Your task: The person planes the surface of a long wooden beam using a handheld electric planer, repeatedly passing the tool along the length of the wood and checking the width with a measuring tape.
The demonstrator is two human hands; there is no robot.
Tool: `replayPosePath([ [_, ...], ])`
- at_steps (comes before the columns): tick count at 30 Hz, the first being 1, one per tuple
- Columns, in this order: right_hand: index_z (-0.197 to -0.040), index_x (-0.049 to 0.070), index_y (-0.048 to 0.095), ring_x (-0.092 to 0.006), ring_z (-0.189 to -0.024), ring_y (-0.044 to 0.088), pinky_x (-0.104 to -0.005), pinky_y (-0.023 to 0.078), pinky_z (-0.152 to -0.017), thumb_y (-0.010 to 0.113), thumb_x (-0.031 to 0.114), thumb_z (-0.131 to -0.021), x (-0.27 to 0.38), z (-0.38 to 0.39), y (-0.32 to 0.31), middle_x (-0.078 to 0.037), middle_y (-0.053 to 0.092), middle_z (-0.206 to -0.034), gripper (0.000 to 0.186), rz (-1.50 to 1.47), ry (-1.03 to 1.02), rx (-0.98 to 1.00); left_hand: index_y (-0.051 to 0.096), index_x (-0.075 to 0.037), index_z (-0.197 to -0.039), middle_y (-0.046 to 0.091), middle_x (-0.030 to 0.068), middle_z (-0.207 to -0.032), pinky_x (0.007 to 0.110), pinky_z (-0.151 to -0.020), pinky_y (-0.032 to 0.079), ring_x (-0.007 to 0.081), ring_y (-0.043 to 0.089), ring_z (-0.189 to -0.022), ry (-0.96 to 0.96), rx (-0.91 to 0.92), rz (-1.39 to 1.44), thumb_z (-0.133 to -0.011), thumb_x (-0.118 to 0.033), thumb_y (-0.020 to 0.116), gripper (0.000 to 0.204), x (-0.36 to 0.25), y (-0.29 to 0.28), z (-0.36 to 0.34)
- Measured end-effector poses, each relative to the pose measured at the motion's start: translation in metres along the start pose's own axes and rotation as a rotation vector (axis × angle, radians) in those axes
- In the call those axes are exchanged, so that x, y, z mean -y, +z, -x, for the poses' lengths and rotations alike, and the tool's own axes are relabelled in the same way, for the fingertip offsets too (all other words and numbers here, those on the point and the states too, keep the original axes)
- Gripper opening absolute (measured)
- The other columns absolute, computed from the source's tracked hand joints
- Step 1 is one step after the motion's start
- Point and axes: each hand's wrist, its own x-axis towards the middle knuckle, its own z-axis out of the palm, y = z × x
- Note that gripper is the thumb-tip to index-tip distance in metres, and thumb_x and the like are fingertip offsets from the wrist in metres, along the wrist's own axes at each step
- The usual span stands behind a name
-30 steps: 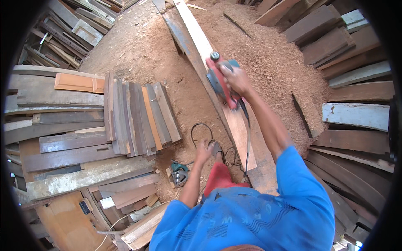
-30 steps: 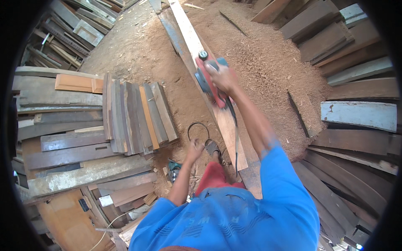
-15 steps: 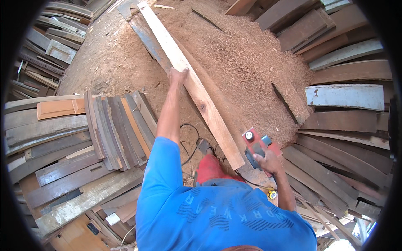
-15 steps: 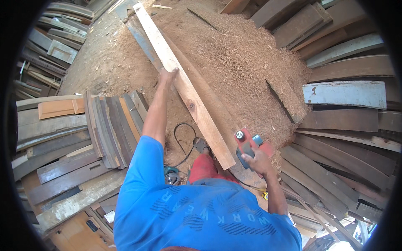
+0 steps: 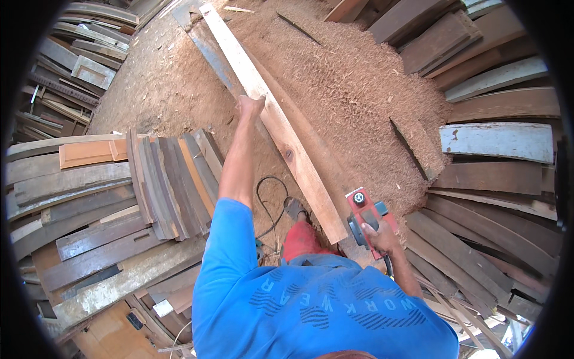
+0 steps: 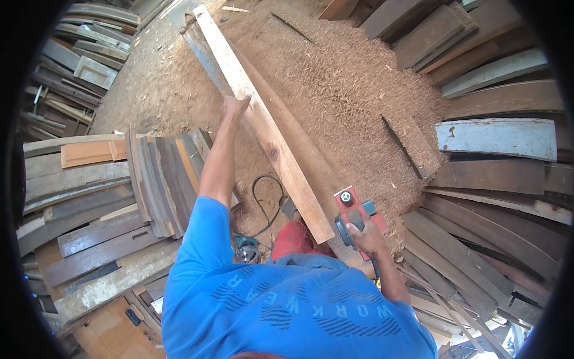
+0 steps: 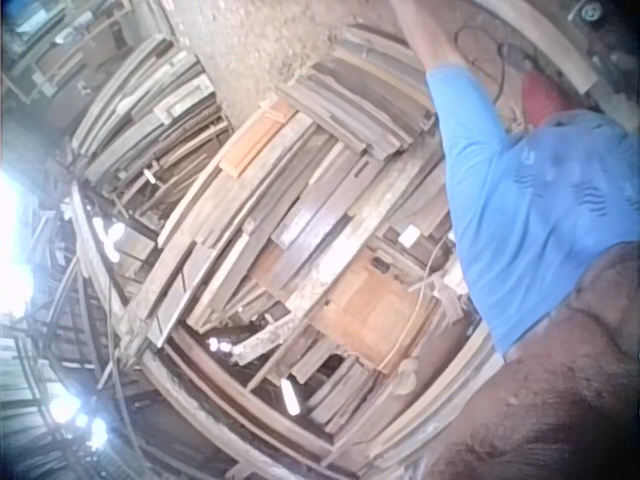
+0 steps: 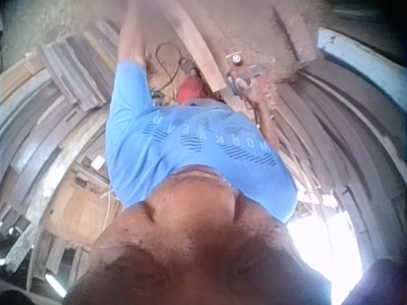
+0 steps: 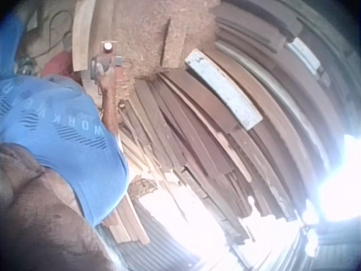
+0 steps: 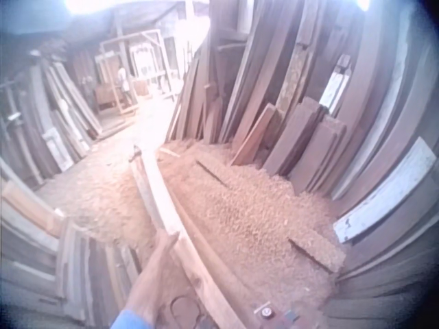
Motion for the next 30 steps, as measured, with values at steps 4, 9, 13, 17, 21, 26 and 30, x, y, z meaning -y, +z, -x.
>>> replayPosePath([
  [4, -0.126, -0.003, 0.061, -0.0279, -0.093, 0.068, -0.0407, 0.053, -0.085, 0.064, 0.036, -0.097, -0.011, -0.002, 0.005, -0.020, 0.072, -0.102, 0.048, 0.031, -0.100, -0.051, 0.062, 0.008, -0.123, 0.067, 0.0300, -0.123, 0.045, -0.102, 0.052, 0.0419, 0.065, -0.117, 0.149, -0.056, 0.115, -0.086, -0.036, 0.077, 0.059, 0.025, 0.003, -0.020],
  [9, -0.127, -0.003, 0.061, -0.0283, -0.094, 0.068, -0.0406, 0.053, -0.085, 0.063, 0.035, -0.097, -0.018, -0.003, 0.006, -0.020, 0.072, -0.103, 0.048, 0.021, -0.073, -0.030, 0.060, 0.001, -0.108, 0.068, 0.0149, -0.091, 0.038, -0.079, 0.057, 0.0275, 0.070, -0.092, 0.119, 0.041, 0.718, -0.100, -0.023, 0.062, 0.026, 0.032, 0.013, 0.005],
  [13, -0.134, -0.005, 0.056, -0.0410, -0.106, 0.069, -0.0449, 0.052, -0.091, 0.067, 0.045, -0.093, -0.021, -0.006, 0.006, -0.029, 0.071, -0.109, 0.066, 0.014, -0.148, -0.075, 0.059, -0.002, -0.104, 0.061, 0.0050, -0.079, 0.028, -0.064, 0.052, 0.0138, 0.062, -0.073, 0.022, 0.183, 1.152, -0.106, -0.019, 0.052, 0.018, 0.017, 0.007, 0.053],
  [17, -0.132, -0.002, 0.058, -0.0404, -0.104, 0.069, -0.0446, 0.052, -0.091, 0.067, 0.045, -0.093, 0.001, 0.002, -0.001, -0.026, 0.072, -0.107, 0.061, -0.009, -0.022, 0.019, 0.057, -0.007, -0.103, 0.057, -0.0013, -0.078, 0.027, -0.042, 0.044, 0.0073, 0.049, -0.053, 0.363, 0.110, 1.100, -0.106, -0.033, 0.056, 0.026, 0.039, 0.018, 0.102],
  [21, -0.130, 0.000, 0.059, -0.0333, -0.088, 0.069, -0.0412, 0.054, -0.081, 0.065, 0.043, -0.096, -0.032, -0.006, 0.008, -0.018, 0.071, -0.095, 0.056, 0.025, -0.215, -0.083, 0.059, -0.002, -0.115, 0.062, 0.0038, -0.084, 0.030, -0.055, 0.054, 0.0132, 0.060, -0.064, 0.174, -0.082, 1.113, -0.098, -0.040, 0.066, 0.041, 0.117, -0.010, 0.112],
  [26, -0.106, 0.002, 0.064, -0.0113, -0.059, 0.058, -0.0299, 0.047, -0.054, 0.056, 0.039, -0.103, -0.025, 0.007, 0.001, -0.003, 0.060, -0.070, 0.039, -0.298, -0.049, -0.030, 0.057, -0.002, -0.136, 0.069, 0.0243, -0.118, 0.046, -0.100, 0.051, 0.0374, 0.065, -0.116, 0.142, -0.707, -0.465, -0.090, -0.038, 0.073, 0.060, 0.240, -0.032, 0.138],
  [30, -0.106, 0.003, 0.061, -0.0079, -0.053, 0.053, -0.0270, 0.043, -0.048, 0.053, 0.042, -0.105, -0.012, 0.019, 0.008, 0.001, 0.056, -0.066, 0.039, -0.378, -0.172, -0.103, 0.060, -0.001, -0.134, 0.067, 0.0272, -0.121, 0.045, -0.103, 0.049, 0.0401, 0.064, -0.117, 0.187, -0.246, -0.035, -0.090, -0.037, 0.071, 0.058, 0.310, -0.018, 0.186],
])
